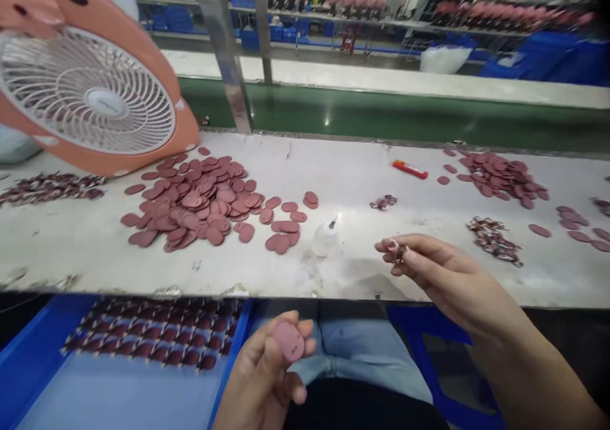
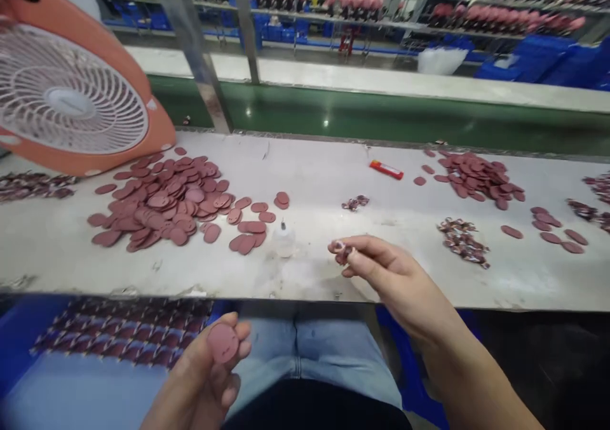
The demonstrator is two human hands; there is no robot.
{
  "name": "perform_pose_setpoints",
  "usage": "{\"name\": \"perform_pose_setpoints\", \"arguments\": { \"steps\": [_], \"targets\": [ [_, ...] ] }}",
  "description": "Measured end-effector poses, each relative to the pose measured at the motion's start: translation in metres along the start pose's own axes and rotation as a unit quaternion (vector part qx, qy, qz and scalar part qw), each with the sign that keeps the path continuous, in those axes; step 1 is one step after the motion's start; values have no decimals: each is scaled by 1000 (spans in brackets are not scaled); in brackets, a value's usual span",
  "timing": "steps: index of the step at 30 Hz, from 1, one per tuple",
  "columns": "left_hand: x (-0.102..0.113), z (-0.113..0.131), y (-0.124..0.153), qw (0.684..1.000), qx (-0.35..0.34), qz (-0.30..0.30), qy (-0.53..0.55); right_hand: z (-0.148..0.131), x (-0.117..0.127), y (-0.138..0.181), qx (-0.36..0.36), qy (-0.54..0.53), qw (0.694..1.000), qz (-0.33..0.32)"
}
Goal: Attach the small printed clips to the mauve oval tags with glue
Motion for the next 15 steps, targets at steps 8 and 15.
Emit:
{"name": "perform_pose_setpoints", "arguments": {
  "steps": [8, 15],
  "targets": [
    [-6, -2, 15, 993, 38, -104, -27, -41, -76, 32, 26, -85, 980, -178],
    [5, -8, 10, 981, 46, -185, -31, -57, -85, 32, 125, 92, 958, -239]
  ]
}}
Point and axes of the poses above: each hand's wrist, its own y-axis away from the middle knuckle, its own x-axis out of the back of the hand, z = x × y, the point moved 3 cm from there along -y, towards the middle knuckle, and after that the axes turned 5 degrees about x, right-handed, at the moved point
